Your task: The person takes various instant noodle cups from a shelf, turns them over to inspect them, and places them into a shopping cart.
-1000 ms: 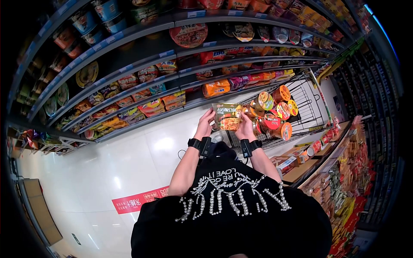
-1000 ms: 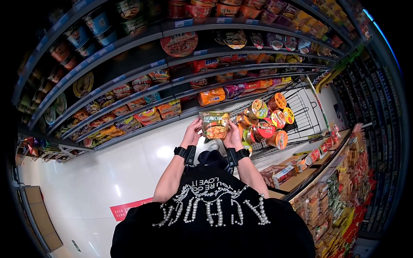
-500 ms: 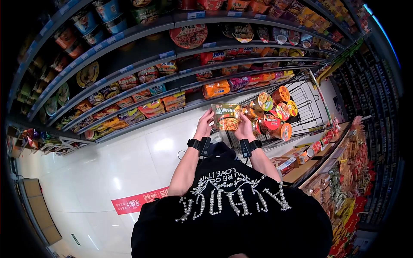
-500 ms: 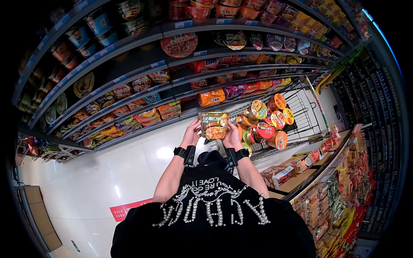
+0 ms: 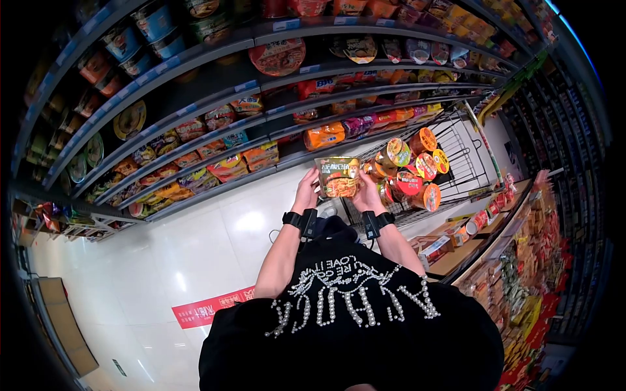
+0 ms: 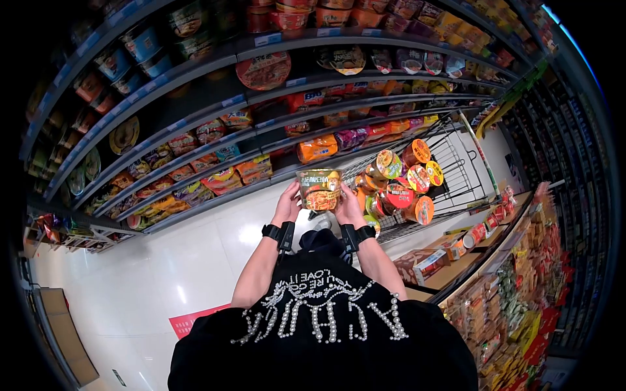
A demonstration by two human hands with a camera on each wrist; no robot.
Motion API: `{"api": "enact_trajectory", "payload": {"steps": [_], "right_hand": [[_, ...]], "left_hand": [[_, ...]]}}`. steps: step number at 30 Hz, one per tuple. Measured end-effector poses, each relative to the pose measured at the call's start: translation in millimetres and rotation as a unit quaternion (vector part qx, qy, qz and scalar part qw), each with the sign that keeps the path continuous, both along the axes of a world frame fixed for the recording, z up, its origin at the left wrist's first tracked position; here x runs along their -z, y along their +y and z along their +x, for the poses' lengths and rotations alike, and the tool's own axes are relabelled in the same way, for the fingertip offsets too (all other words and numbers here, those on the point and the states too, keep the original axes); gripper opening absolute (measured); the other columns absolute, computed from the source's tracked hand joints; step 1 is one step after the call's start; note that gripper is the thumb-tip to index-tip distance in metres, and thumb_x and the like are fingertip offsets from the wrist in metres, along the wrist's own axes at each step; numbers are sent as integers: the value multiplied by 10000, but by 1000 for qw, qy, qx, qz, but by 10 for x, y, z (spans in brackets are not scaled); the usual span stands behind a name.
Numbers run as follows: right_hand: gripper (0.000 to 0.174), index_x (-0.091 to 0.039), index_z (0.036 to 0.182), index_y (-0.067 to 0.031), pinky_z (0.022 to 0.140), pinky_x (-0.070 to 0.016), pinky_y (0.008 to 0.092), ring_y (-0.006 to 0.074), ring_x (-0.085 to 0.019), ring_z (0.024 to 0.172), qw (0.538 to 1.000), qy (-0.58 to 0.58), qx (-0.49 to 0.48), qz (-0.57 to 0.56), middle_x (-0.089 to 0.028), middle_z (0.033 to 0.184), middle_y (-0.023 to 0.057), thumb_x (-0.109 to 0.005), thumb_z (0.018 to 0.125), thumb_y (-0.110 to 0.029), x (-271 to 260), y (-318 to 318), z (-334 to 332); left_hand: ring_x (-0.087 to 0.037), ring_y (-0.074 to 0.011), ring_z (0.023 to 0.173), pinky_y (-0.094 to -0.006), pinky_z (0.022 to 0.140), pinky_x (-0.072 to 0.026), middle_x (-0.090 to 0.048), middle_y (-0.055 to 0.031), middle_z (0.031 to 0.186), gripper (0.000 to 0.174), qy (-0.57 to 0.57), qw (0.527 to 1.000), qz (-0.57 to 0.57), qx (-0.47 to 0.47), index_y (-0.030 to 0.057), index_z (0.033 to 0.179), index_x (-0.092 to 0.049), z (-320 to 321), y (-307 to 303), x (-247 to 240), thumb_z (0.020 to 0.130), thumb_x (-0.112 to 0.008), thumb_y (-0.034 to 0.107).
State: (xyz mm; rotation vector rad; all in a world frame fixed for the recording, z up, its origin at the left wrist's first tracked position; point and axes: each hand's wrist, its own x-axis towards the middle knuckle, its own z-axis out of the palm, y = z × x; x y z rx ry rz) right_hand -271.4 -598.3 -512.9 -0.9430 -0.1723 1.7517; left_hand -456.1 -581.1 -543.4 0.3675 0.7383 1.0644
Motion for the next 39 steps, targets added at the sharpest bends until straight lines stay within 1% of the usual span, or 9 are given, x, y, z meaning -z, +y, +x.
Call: {"api": "enact_trajectory", "payload": {"steps": [8, 13, 19, 23, 30, 31, 34, 36, 39], "right_hand": [[374, -535, 1145, -85, 908, -425, 422, 225, -523, 1052, 997, -80, 5, 10, -540, 1164, 76, -504, 891, -357, 116, 565, 255], [398, -528, 1164, -111, 907, -425, 419, 224, -519, 1063, 984, -66, -18, 162, -525, 1199, 78, -466, 901, -403, -807, 1150, 377], [482, -368, 1279, -173, 859, -432, 373, 162, -482, 1099, 939, -175, -81, 286, -465, 1214, 11, -540, 878, -379, -2246, 1776, 406], [615, -299, 1301, -95, 913, -417, 396, 179, -465, 1151, 890, -253, -97, 367, -441, 1276, 53, -608, 847, -373, -3110, 1967, 244], [620, -373, 1271, -39, 820, -493, 357, 186, -518, 1087, 817, -371, -50, 439, -498, 1207, 95, -602, 839, -420, -4197, 2728, 216], [669, -350, 1300, -41, 803, -493, 356, 192, -507, 1102, 795, -416, -39, 439, -483, 1236, 106, -603, 831, -446, -4345, 2888, 207], [857, -227, 1370, 23, 773, -497, 343, 213, -503, 1095, 767, -417, 4, 488, -461, 1260, 165, -617, 804, -488, -4715, 3289, 191], [906, -174, 1379, 52, 753, -499, 337, 216, -516, 1068, 755, -423, 4, 501, -449, 1268, 188, -606, 806, -501, -4930, 3497, 190], [669, -369, 1274, -1, 731, -495, 323, 189, -551, 991, 769, -438, 36, 465, -536, 1153, 126, -569, 838, -467, -5208, 3712, 109]], "left_hand": [[-429, -200, 1098, -396, 898, -366, -465, 49, 1235, 435, 49, 996, 10, 69, 209, 1297, -408, 196, 439, -319, 903, -459, 385], [-484, -112, 1102, -336, 878, -421, -508, 12, 1189, 489, 44, 976, 201, 69, 142, 1308, -384, 342, 1143, -1044, 868, -571, 245], [-557, -141, 1032, -307, 845, -480, -537, -39, 1162, 493, 65, 947, 305, 82, 86, 1273, -402, 325, 1923, -2478, 855, -609, 244], [-571, -140, 985, -285, 804, -475, -552, -45, 1148, 516, 105, 920, 374, 54, 74, 1259, -432, 273, 2337, -3454, 839, -627, 300], [-536, -135, 1027, -274, 861, -419, -554, -59, 1151, 586, 150, 873, 464, 4, 47, 1250, -427, 266, 2957, -4654, 813, -645, 370], [-532, -142, 1037, -273, 873, -414, -540, -78, 1175, 650, 196, 873, 441, -69, 11, 1294, -382, 282, 3010, -4784, 816, -641, 367], [-543, -153, 1028, -256, 861, -421, -505, -118, 1224, 785, 209, 855, 470, -63, -23, 1360, -273, 236, 3178, -5225, 805, -647, 385], [-567, -160, 994, -285, 805, -463, -532, -116, 1184, 694, 216, 848, 472, -105, -18, 1277, -385, 261, 3576, -5390, 796, -643, 412], [-634, -198, 823, -367, 672, -523, -622, -112, 986, 579, 212, 880, 424, -24, 1, 1104, -541, 219, 4168, -5603, 788, -610, 481]]}}
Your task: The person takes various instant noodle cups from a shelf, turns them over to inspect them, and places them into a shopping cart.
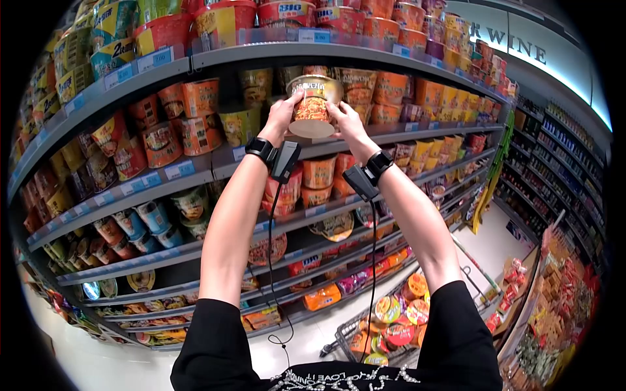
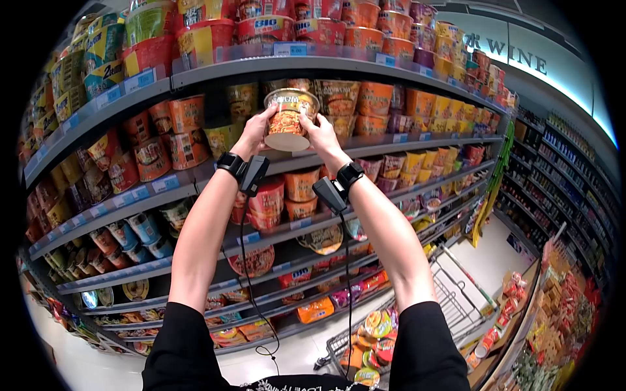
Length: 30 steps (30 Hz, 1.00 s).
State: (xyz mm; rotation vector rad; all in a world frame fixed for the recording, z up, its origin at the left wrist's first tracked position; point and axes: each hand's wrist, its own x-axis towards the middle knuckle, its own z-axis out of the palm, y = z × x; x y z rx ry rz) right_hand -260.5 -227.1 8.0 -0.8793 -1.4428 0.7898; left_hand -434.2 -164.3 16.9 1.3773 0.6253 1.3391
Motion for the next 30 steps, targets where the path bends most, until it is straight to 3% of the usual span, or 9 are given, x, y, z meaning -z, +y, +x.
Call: {"api": "enact_trajectory", "payload": {"steps": [6, 9, 15, 17, 19, 21, 22, 26, 30], "right_hand": [[652, -447, 1168, 58, 867, -417, 338, 226, -540, 1004, 998, -56, 3, -18, -560, 1111, 164, -566, 824, -482, -15, 535, 46], [712, -436, 1175, 91, 892, -401, 347, 250, -524, 1043, 998, -54, 10, -40, -545, 1131, 200, -566, 811, -507, -20, 650, 33], [670, -416, 1173, 128, 875, -412, 348, 263, -524, 1055, 993, -93, 7, -75, -528, 1145, 240, -555, 832, -432, 26, 903, 131], [632, -412, 1177, 127, 874, -412, 349, 272, -523, 1063, 990, -102, 42, -86, -523, 1154, 246, -566, 834, -382, 59, 948, 160], [542, -388, 1235, 92, 859, -408, 307, 205, -517, 1017, 988, -129, 90, 10, -543, 1138, 170, -567, 844, -238, 137, 951, 197], [614, -309, 1323, 63, 923, -385, 326, 265, -486, 1117, 985, -135, 103, 39, -494, 1224, 203, -579, 818, -158, 155, 974, 191], [601, -319, 1317, 50, 917, -395, 368, 323, -478, 1120, 977, -145, 144, 60, -487, 1210, 242, -559, 804, -150, 184, 962, 179], [500, -399, 1224, 62, 880, -422, 436, 413, -501, 1060, 957, -160, 215, 110, -518, 1106, 307, -525, 762, -82, 245, 999, 123], [372, -458, 1074, 75, 834, -444, 449, 431, -540, 971, 933, -245, 249, 91, -561, 985, 307, -534, 726, -30, 270, 960, 123]], "left_hand": [[-618, -146, 833, -252, 744, -459, -642, -58, 978, 473, 116, 992, -54, 21, 53, 1025, -620, 19, 221, -227, 777, -624, 456], [-631, -156, 795, -308, 720, -502, -647, -47, 958, 402, 113, 984, -45, 131, 73, 1039, -593, 31, 698, -116, 819, -587, 409], [-605, -158, 873, -328, 785, -455, -644, -50, 1001, 358, 168, 983, -73, 5, 90, 1052, -602, 148, 371, -111, 800, -568, 343], [-555, -170, 1001, -294, 887, -385, -604, -105, 1103, 389, 207, 976, -67, -19, 49, 1102, -591, 151, 740, 37, 811, -561, 304], [-296, -247, 1290, -393, 1041, -196, -390, -114, 1374, 579, 296, 955, -4, -28, 156, 1301, -470, 159, 661, 62, 791, -599, 397], [-228, -271, 1318, -445, 1047, -148, -351, -110, 1401, 599, 303, 950, -39, -61, 157, 1299, -473, 211, 689, 126, 792, -592, 454], [-380, -236, 1216, -398, 1002, -266, -471, -116, 1298, 564, 267, 961, -10, -72, 116, 1231, -525, 240, 656, 146, 766, -665, 404], [-541, -167, 876, -270, 798, -429, -617, -64, 1018, 480, 204, 963, 102, -142, 45, 1091, -558, 255, 569, 158, 692, -777, 199], [-575, -250, 937, -312, 806, -444, -605, -142, 1073, 566, 311, 913, 110, -240, 24, 1128, -526, 300, 466, 203, 671, -780, 241]]}}
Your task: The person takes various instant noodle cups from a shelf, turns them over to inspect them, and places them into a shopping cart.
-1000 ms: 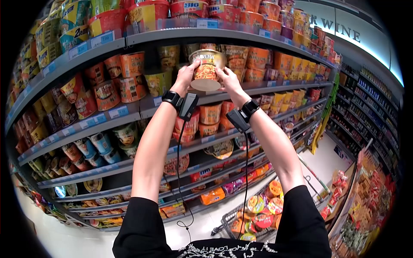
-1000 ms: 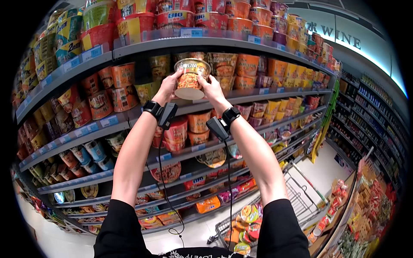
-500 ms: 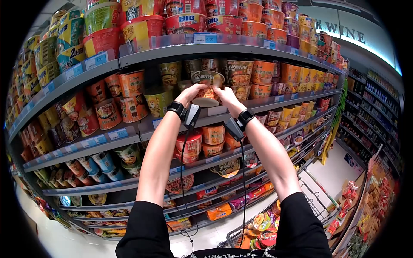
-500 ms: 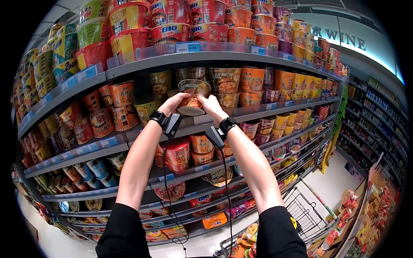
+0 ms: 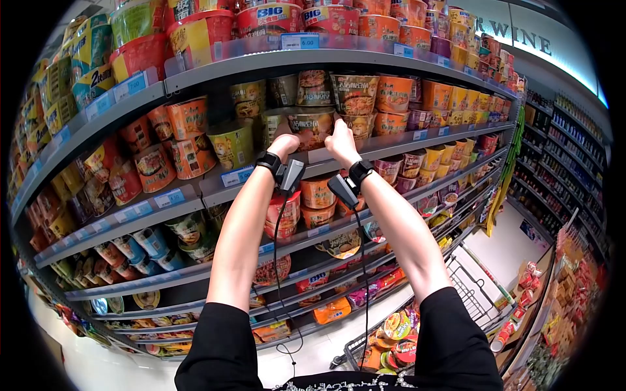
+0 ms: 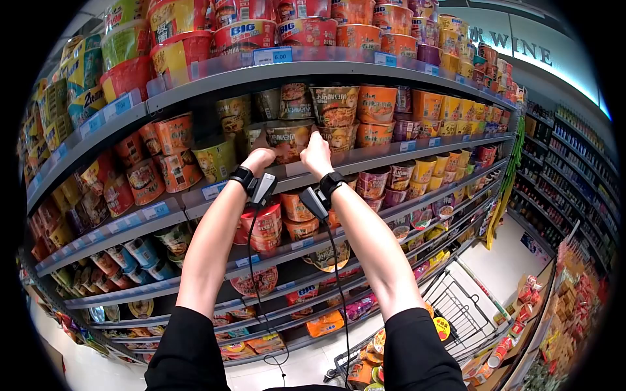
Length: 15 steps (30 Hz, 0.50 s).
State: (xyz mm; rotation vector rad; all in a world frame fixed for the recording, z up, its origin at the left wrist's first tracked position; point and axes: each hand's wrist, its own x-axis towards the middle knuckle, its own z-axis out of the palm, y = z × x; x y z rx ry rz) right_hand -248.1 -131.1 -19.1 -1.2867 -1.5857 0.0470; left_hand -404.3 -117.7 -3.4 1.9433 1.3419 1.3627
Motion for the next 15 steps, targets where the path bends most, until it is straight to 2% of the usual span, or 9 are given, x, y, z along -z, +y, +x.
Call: {"api": "enact_trajectory", "payload": {"steps": [3, 4, 5, 7, 8, 9, 11, 14, 15], "right_hand": [[288, -456, 961, 96, 809, -449, 461, 444, -546, 923, 999, -29, -2, 37, -568, 916, 305, -529, 693, 21, 124, 12, -7], [282, -453, 952, 107, 812, -444, 465, 445, -542, 932, 998, -26, -3, 48, -564, 914, 309, -516, 688, 28, 149, -15, -22], [185, -426, 877, 93, 795, -415, 491, 484, -510, 892, 995, -20, -19, 94, -542, 868, 342, -444, 711, 13, 198, -31, -34], [180, -442, 867, 91, 814, -410, 489, 484, -502, 901, 991, -64, 25, 116, -543, 882, 343, -439, 705, 13, 264, 24, -20], [233, -470, 915, 98, 820, -404, 493, 490, -493, 909, 992, -53, 21, 114, -542, 891, 348, -433, 704, 9, 265, -41, -17], [393, -476, 1070, 96, 922, -363, 447, 428, -464, 1008, 997, -41, 14, 60, -554, 1003, 276, -462, 689, 1, 272, -80, -8], [420, -486, 1106, 74, 945, -351, 433, 408, -449, 1041, 981, 7, 3, 194, -548, 1036, 253, -443, 693, 17, 499, -107, -16], [421, -514, 1098, 17, 961, -343, 410, 361, -450, 1064, 973, 89, -23, 211, -533, 1061, 196, -420, 688, 39, 937, -418, -18], [408, -519, 1082, 11, 959, -345, 405, 351, -454, 1064, 975, 124, -32, 184, -530, 1067, 187, -421, 688, 39, 1149, -593, -10]], "left_hand": [[-541, -186, 901, -299, 790, -438, -601, -107, 1056, 541, 86, 994, 18, -68, 3, 1101, -511, -25, 152, 127, 662, -752, 208], [-549, -177, 773, -313, 711, -447, -619, -105, 950, 535, 73, 995, 3, -64, -41, 1089, -508, -80, 263, 156, 682, -715, 237], [-527, -153, 675, -311, 625, -427, -609, -91, 777, 413, 35, 999, -8, -28, -57, 959, -578, -130, 351, 241, 704, -664, 256], [-515, -143, 656, -303, 582, -406, -572, -84, 667, 319, 23, 998, -45, -37, -63, 768, -603, -157, 124, 152, 697, -633, 247], [-493, -129, 649, -292, 569, -392, -558, -77, 647, 298, 23, 1000, -12, -11, -58, 669, -596, -190, 42, 117, 688, -626, 237], [-546, -166, 661, -313, 612, -414, -603, -106, 680, 325, 73, 996, -10, -51, -76, 715, -610, -205, -132, 35, 680, -635, 246], [-615, -230, 771, -323, 707, -455, -653, -156, 812, 332, 82, 992, 34, -86, -71, 840, -625, -177, -393, 39, 687, -628, 223], [-588, -330, 962, -378, 860, -447, -617, -191, 1026, 347, 3, 972, 227, -66, -19, 1019, -589, -25, -651, 390, 731, -549, 170], [-602, -259, 974, -332, 854, -458, -629, -161, 1031, 316, 17, 960, 269, -80, -14, 1049, -583, 56, -773, 530, 758, -563, 108]]}}
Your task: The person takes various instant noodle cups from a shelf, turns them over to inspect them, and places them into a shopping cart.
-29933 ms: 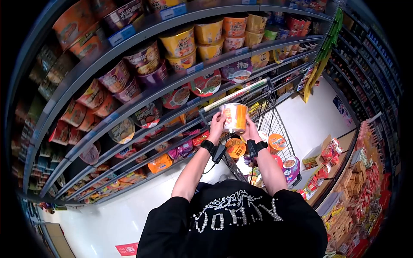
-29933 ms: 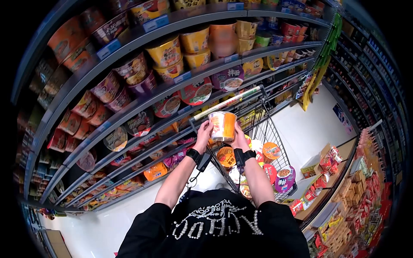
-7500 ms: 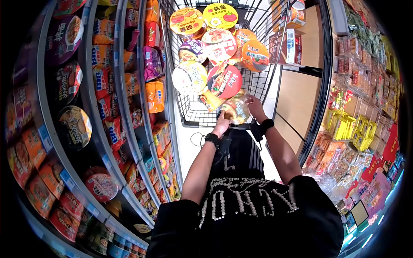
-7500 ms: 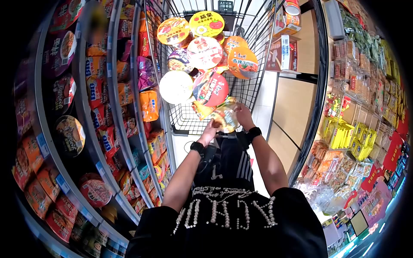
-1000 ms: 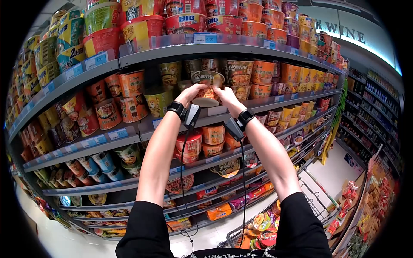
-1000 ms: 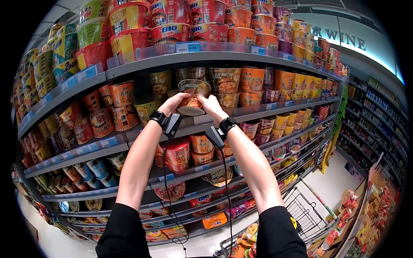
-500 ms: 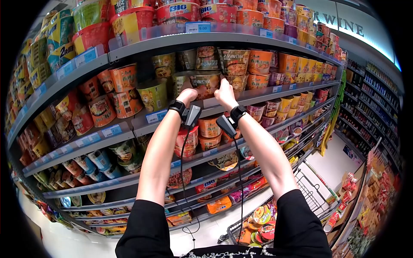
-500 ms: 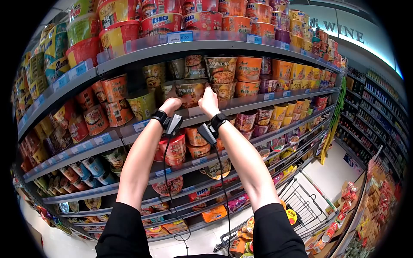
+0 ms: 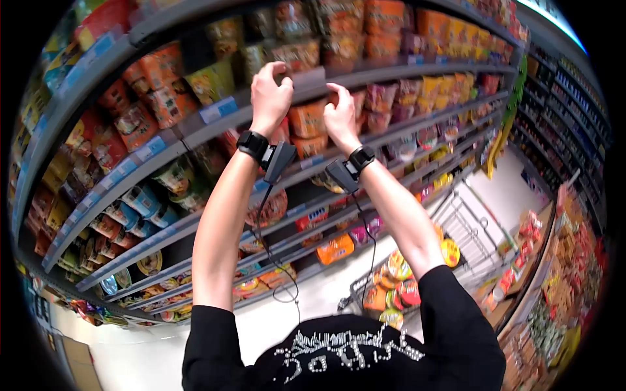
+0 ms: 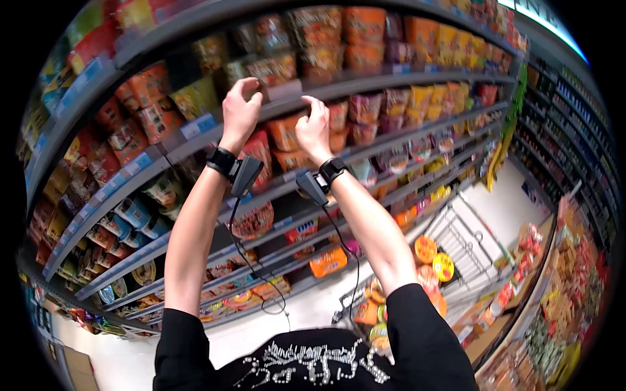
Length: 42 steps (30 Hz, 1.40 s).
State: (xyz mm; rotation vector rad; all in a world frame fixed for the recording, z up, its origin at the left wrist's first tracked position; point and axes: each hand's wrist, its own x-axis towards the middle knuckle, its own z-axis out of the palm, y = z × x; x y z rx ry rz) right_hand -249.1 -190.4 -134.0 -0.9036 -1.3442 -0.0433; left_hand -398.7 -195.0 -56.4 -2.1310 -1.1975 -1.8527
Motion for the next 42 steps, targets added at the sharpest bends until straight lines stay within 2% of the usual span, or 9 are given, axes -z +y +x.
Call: {"api": "enact_trajectory", "payload": {"steps": [2, 5, 10, 12, 16, 24, 32, 36, 42], "right_hand": [[375, -533, 1040, -4, 908, -394, 364, 306, -510, 1005, 996, 86, -19, -18, -546, 1029, 161, -431, 684, 59, 696, -107, 28], [318, -567, 1014, -2, 838, -444, 290, 187, -577, 955, 957, 206, -44, -198, -614, 987, 97, -429, 736, 67, 1844, -552, 136], [257, -588, 982, -36, 724, -477, 264, 145, -595, 837, 862, 348, -101, -355, -627, 939, 69, -433, 791, 39, 3863, -1473, 817], [217, -576, 996, -44, 679, -468, 234, 125, -593, 800, 767, 456, -101, -440, -633, 912, 61, -450, 821, -16, 4049, -2130, 1216], [234, -548, 1037, -22, 647, -484, 248, 136, -590, 771, 711, 565, -4, -419, -610, 939, 88, -440, 830, -22, 4492, -3249, 1732], [261, -504, 1057, 8, 614, -503, 272, 160, -579, 742, 591, 654, 132, -454, -590, 891, 91, -422, 811, -19, 5299, -4504, 1776], [221, -550, 1005, 29, 637, -529, 300, 179, -604, 777, 678, 632, 88, -365, -602, 898, 119, -433, 817, 21, 5328, -3440, 1627], [223, -590, 980, 7, 742, -490, 304, 234, -625, 844, 778, 375, 240, -443, -626, 948, 159, -490, 781, 15, 5174, -2734, 2014], [405, -522, 1158, -14, 946, -379, 345, 313, -496, 1100, 750, 229, 246, -569, -528, 1167, 201, -604, 770, -98, 5082, -2249, 2535]], "left_hand": [[-604, -292, 837, -357, 816, -466, -625, -138, 942, 227, -35, 995, 59, 77, -9, 974, -582, 205, -194, 419, 762, -540, 62], [-606, -156, 827, -286, 748, -483, -631, -88, 887, 169, -83, 961, -123, 234, -7, 971, -576, 525, -522, 1361, 808, -539, 21], [-571, -113, 803, -237, 706, -465, -610, -54, 881, 198, -9, 857, -431, 283, -1, 993, -575, 869, -848, 3961, 799, -532, -6], [-561, -101, 777, -229, 654, -455, -610, -51, 876, 225, 24, 851, -435, 293, -8, 1010, -579, 923, -1174, 4930, 793, -521, -4], [-594, -143, 798, -261, 747, -463, -635, -80, 835, 248, 20, 661, -679, 319, -55, 1018, -572, 1038, -1958, 5205, 778, -535, -3], [-587, -133, 776, -243, 695, -466, -641, -89, 876, 269, 111, 559, -742, 353, -46, 1024, -576, 1160, -2372, 5592, 773, -514, 27], [-603, -194, 918, -323, 778, -469, -615, -94, 1041, 296, 73, 506, -818, 265, 32, 1147, -519, 1134, -2241, 5381, 864, -438, 59], [-596, -195, 932, -332, 784, -466, -608, -97, 1045, 310, -8, 486, -845, 224, 37, 1166, -493, 1188, -2134, 5311, 866, -422, 68], [-572, -225, 965, -360, 818, -450, -549, -98, 1119, 370, -182, 410, -868, 214, 37, 1246, -397, 1769, -1989, 5464, 889, -417, 134]]}}
